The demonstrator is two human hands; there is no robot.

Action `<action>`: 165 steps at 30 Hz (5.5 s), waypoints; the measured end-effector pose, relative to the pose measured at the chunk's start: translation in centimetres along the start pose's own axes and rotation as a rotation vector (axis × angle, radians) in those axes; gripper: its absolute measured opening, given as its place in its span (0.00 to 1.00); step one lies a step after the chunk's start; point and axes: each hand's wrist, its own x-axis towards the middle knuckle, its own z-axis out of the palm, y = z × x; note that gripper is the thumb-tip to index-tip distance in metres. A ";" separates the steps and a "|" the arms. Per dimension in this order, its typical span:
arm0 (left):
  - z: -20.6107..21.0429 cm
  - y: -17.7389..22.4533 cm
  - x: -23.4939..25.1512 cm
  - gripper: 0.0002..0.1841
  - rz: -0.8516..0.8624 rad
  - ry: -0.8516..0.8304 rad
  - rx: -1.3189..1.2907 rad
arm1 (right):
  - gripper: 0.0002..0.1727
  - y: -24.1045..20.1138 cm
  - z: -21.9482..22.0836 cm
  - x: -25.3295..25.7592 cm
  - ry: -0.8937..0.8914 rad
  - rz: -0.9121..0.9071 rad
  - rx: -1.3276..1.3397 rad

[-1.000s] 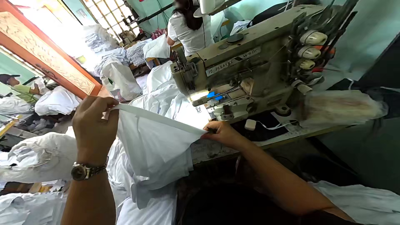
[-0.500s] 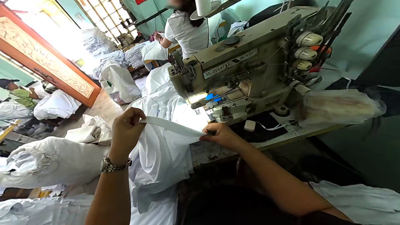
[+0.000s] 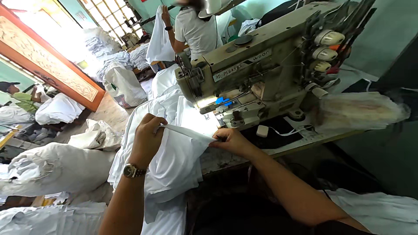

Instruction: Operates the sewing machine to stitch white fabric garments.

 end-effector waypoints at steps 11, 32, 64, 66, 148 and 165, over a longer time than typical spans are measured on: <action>0.6 2.5 -0.7 0.05 0.092 0.026 0.051 | 0.17 0.0 -0.2 0.3 0.001 0.029 0.000; -0.4 5.4 -2.2 0.11 0.150 -0.367 -0.040 | 0.12 0.0 -0.6 0.2 -0.042 0.014 -0.037; 2.7 -7.8 -3.4 0.12 -0.057 -0.731 -0.090 | 0.05 -1.9 -1.2 2.0 -0.057 -0.046 -0.192; 3.0 -6.9 -2.7 0.16 -0.170 -0.774 -0.165 | 0.04 -2.2 -1.3 2.2 -0.076 -0.048 -0.211; 0.8 9.0 -6.3 0.11 0.379 -0.567 -0.710 | 0.07 1.3 -0.1 -4.9 -0.103 -0.097 0.156; 11.7 2.4 -0.3 0.14 -0.145 -0.180 0.070 | 0.10 1.5 0.3 -4.4 0.035 -0.024 0.176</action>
